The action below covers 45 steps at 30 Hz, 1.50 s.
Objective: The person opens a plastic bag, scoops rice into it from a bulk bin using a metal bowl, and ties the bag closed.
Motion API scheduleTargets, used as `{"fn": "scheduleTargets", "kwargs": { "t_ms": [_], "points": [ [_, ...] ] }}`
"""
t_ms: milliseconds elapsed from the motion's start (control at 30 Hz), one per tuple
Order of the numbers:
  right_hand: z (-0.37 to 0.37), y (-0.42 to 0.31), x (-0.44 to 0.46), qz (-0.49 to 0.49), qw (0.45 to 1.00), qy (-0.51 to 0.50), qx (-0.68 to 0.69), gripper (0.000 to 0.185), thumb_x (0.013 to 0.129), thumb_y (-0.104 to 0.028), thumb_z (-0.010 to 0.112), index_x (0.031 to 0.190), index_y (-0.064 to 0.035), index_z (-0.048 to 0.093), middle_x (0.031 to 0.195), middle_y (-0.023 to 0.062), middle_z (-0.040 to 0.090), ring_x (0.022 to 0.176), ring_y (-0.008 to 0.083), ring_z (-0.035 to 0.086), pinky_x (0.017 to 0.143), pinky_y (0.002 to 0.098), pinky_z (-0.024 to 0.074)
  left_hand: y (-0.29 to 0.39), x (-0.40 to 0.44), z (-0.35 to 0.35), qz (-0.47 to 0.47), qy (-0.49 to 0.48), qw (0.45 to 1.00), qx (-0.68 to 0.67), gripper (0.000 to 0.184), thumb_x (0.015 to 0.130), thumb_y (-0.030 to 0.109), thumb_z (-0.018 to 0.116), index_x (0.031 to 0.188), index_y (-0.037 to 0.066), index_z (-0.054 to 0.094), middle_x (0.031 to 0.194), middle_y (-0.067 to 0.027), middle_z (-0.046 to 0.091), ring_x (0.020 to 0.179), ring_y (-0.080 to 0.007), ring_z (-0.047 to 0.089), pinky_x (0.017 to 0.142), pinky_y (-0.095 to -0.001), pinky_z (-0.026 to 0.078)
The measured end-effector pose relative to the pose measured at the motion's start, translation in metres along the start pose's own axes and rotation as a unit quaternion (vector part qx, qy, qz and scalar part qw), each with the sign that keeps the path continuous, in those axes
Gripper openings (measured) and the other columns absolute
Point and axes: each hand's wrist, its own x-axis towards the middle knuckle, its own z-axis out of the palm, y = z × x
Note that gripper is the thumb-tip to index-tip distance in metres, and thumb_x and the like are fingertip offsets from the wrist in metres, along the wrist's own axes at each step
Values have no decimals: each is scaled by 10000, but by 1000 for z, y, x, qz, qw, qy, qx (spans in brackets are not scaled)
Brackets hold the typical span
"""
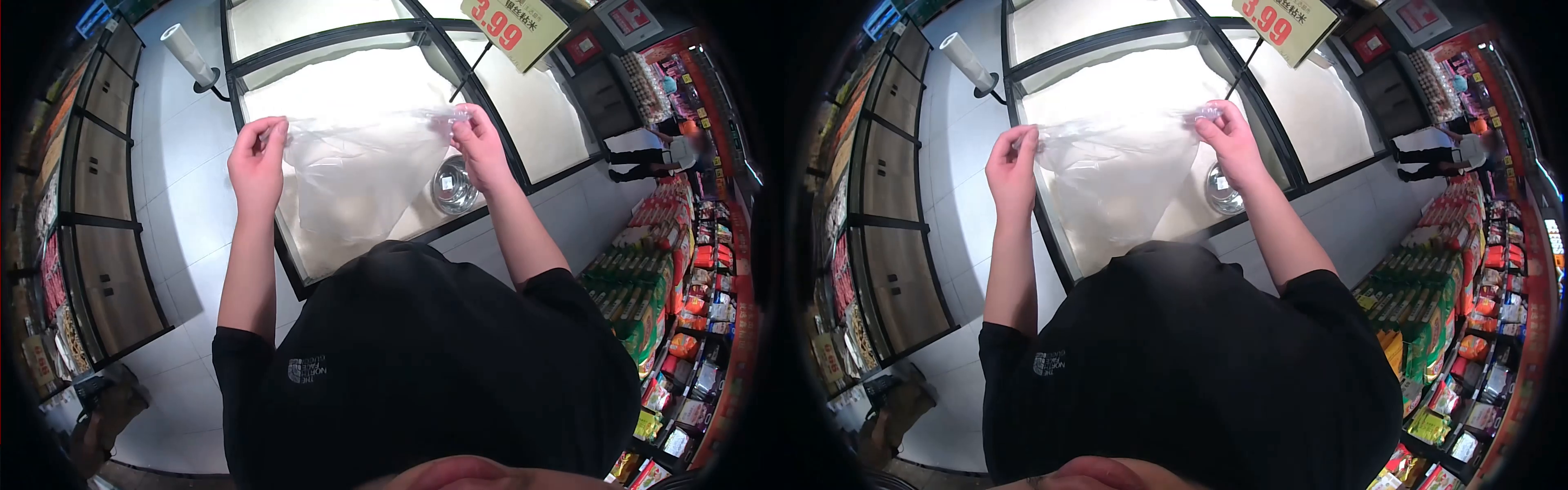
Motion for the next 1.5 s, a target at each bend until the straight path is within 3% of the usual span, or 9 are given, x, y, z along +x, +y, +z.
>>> {"fn": "scheduleTargets", "kwargs": {
  "t_ms": [467,633,700,800,967,1267,1367,1467,1500],
  "points": [
    [-14,13,4,143,983,-19,-109,237,918,-198,799,1035,-28,682,897,29,684,761,112,650,764,288,550,8,26,8,-36,-15,991,-130,274,921,-1,736,1181,-3,650,1012,-83,725,950,-132,670,869,-266,535],
    [-8,2,-8,72,952,-88,-284,680,809,-290,877,1403,-97,609,1354,162,620,1256,249,590,1052,384,488,10,1,7,27,-44,999,9,204,885,36,786,1074,23,711,940,-27,734,831,-83,641,791,-234,519],
    [8,-3,-18,-107,876,-136,-451,893,733,-337,915,1494,-107,509,1451,192,555,1365,345,525,1140,431,430,12,-17,13,52,-96,994,28,177,878,37,786,1042,20,720,941,-42,733,840,-102,652,795,-250,527],
    [55,-2,-35,-196,859,-194,-431,580,816,-218,862,1327,-91,618,1275,144,658,1243,308,617,1018,391,508,29,-46,30,164,-191,962,101,139,860,22,777,990,12,728,928,-98,717,857,-195,688,809,-309,555],
    [75,16,-33,-281,859,-219,-367,140,922,-103,738,1036,-55,673,930,111,692,901,288,687,763,360,550,-3,-76,22,278,-88,933,210,674,761,89,865,1365,38,570,1115,-98,677,1068,-271,637,875,-401,532],
    [39,-9,-40,-238,833,-139,-479,69,977,-92,655,1009,-50,610,755,133,648,639,317,657,593,391,520,-133,-88,-53,139,-188,934,270,257,758,120,871,937,38,706,963,-98,660,893,-292,631,755,-382,523],
    [18,-15,-33,-216,798,-143,-544,130,988,-182,617,1073,-84,610,787,190,668,757,397,687,685,469,549,-156,-88,-62,231,-162,925,256,284,768,129,878,906,31,650,866,-89,645,809,-240,619,711,-343,520],
    [-5,-10,-26,-223,786,-121,-563,121,986,-155,616,1099,-113,604,724,180,654,712,410,679,628,480,547,-154,-103,-69,-60,-112,975,185,300,794,122,874,882,32,601,764,-82,599,720,-174,579,667,-299,499],
    [-13,-5,-22,-249,792,-102,-548,102,1002,-160,609,1088,-115,641,674,183,627,660,394,677,589,455,544,-150,-102,-70,-46,-118,971,201,285,807,118,864,891,35,605,755,-67,594,705,-155,563,661,-288,492]
  ]
}}
